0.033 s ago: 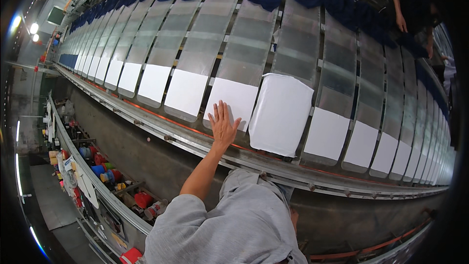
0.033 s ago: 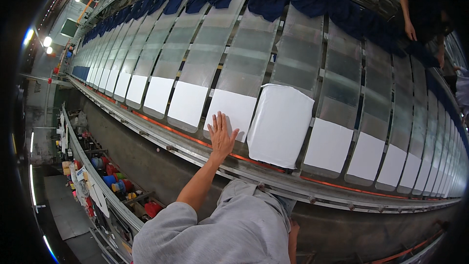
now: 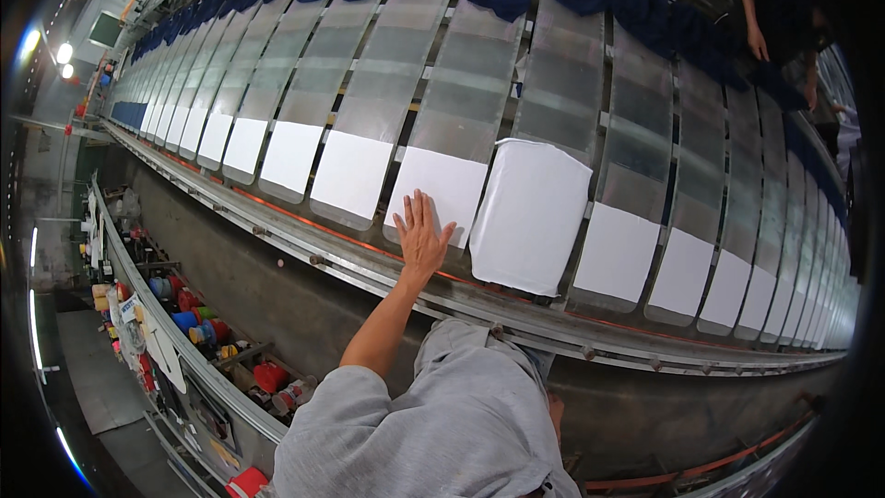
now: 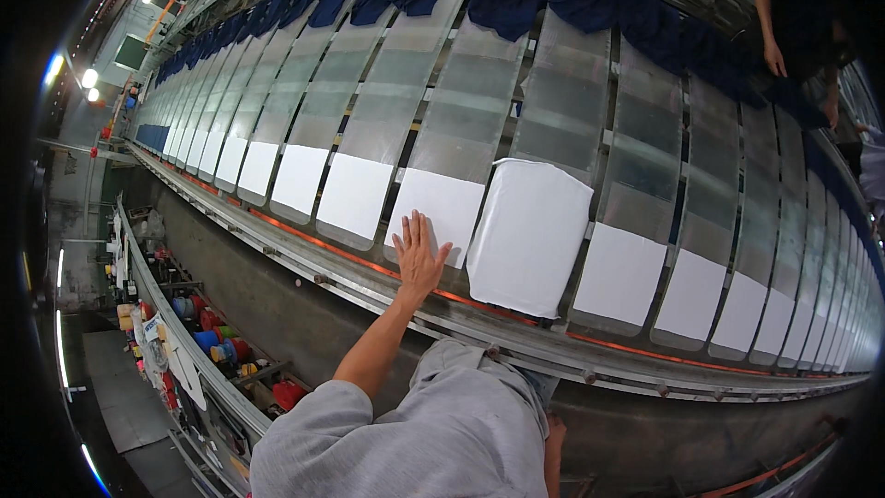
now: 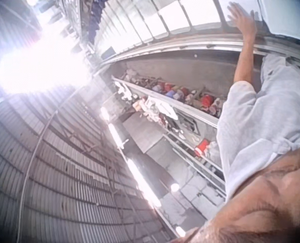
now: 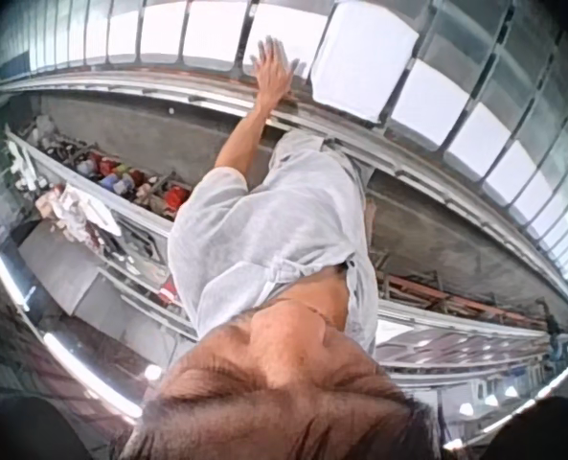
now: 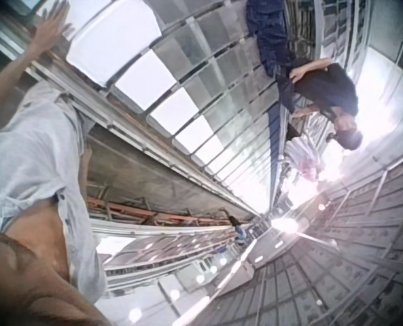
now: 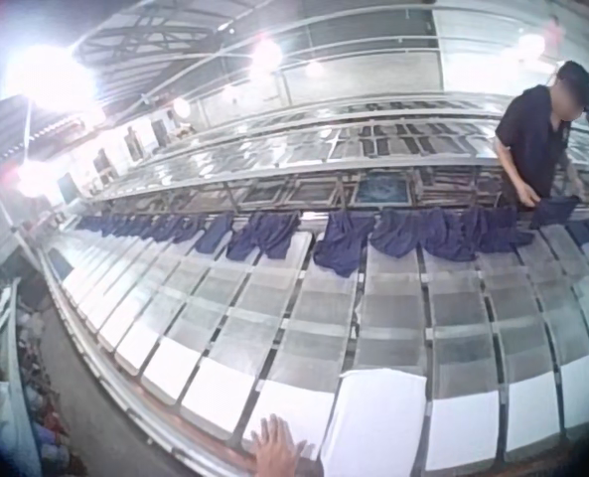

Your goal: The person places white fabric pieces on a conveyor, then uses a squeegee to pull white ink across a purple screen-printing frame, transferring a design onto the fabric. The person repeats the squeegee strokes multiple times and returns the frame to a workbench.

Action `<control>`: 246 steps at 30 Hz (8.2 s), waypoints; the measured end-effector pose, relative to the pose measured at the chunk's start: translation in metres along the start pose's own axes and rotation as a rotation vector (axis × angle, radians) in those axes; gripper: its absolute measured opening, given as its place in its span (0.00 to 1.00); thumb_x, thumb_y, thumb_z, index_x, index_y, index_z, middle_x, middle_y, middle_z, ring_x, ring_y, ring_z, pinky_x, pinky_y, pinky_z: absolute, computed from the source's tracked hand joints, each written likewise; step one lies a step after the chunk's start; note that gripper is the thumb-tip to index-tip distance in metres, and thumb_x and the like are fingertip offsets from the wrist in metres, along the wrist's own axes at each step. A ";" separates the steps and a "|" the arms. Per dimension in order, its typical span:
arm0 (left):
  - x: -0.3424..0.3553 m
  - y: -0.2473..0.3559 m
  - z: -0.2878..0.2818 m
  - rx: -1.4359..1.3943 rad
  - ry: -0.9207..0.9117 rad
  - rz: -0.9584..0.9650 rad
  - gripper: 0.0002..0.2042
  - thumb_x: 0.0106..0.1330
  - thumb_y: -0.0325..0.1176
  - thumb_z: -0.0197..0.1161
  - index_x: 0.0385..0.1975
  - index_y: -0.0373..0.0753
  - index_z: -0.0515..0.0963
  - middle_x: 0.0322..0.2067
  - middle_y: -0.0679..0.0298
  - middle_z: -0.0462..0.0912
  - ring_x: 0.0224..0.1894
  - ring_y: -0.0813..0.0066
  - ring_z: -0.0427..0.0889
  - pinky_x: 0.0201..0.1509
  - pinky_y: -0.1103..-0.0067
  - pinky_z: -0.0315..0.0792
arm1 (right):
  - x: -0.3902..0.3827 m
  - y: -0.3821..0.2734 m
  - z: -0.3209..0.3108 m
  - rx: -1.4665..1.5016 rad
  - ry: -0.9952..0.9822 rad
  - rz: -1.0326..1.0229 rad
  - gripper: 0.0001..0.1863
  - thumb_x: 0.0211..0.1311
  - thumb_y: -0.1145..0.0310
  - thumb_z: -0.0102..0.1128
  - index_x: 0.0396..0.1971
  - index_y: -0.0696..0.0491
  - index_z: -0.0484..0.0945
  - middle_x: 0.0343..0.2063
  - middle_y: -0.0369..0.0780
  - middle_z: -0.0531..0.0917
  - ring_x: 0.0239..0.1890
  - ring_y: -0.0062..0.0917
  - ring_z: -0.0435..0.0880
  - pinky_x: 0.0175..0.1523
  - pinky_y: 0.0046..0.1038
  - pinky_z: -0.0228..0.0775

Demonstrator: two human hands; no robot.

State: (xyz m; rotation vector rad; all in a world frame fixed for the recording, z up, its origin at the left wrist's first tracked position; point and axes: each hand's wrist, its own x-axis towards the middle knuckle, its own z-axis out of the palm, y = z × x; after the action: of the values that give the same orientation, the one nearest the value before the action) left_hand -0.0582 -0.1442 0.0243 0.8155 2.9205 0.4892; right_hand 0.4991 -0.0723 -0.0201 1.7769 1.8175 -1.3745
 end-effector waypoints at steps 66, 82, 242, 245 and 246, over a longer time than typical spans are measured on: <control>-0.080 0.403 0.105 0.019 -0.402 0.838 0.41 0.74 0.58 0.54 0.75 0.31 0.56 0.78 0.47 0.52 0.81 0.49 0.46 0.81 0.47 0.38 | 0.066 0.114 -0.147 0.889 0.234 0.281 0.16 0.72 0.62 0.57 0.46 0.61 0.81 0.34 0.42 0.88 0.30 0.28 0.86 0.34 0.32 0.78; -0.113 0.493 0.145 0.032 -0.593 1.023 0.44 0.71 0.56 0.60 0.75 0.28 0.54 0.78 0.46 0.47 0.82 0.48 0.40 0.82 0.51 0.34 | -0.006 0.220 -0.036 0.977 0.082 0.772 0.19 0.66 0.61 0.66 0.46 0.63 0.84 0.37 0.43 0.89 0.33 0.29 0.87 0.38 0.30 0.80; 0.420 -3.926 -1.347 -1.350 0.436 -0.916 0.32 0.73 0.55 0.62 0.65 0.34 0.76 0.57 0.53 0.84 0.61 0.64 0.82 0.66 0.75 0.71 | -1.462 -2.351 3.978 -0.517 -1.486 -0.839 0.21 0.72 0.59 0.63 0.54 0.60 0.79 0.41 0.45 0.87 0.40 0.35 0.88 0.48 0.38 0.83; 0.441 -4.045 -1.358 -1.228 0.621 -0.840 0.33 0.73 0.56 0.62 0.67 0.36 0.74 0.59 0.52 0.84 0.61 0.64 0.81 0.67 0.75 0.70 | -1.472 -2.358 4.068 -0.623 -1.506 -0.615 0.22 0.70 0.58 0.65 0.53 0.59 0.78 0.45 0.46 0.86 0.45 0.37 0.87 0.51 0.41 0.83; 0.448 -4.083 -1.371 -1.265 0.698 -0.808 0.33 0.73 0.56 0.62 0.68 0.37 0.73 0.59 0.53 0.83 0.61 0.65 0.81 0.67 0.75 0.70 | -1.486 -2.356 4.096 -0.701 -1.445 -0.594 0.22 0.70 0.57 0.66 0.53 0.59 0.78 0.46 0.46 0.85 0.47 0.38 0.86 0.51 0.41 0.83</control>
State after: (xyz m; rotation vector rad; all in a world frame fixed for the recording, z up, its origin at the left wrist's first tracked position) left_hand -2.6624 -3.6035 0.0190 -0.7576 2.1621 2.3353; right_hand -2.9568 -3.6206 -0.0481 -0.2456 1.5052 -1.2759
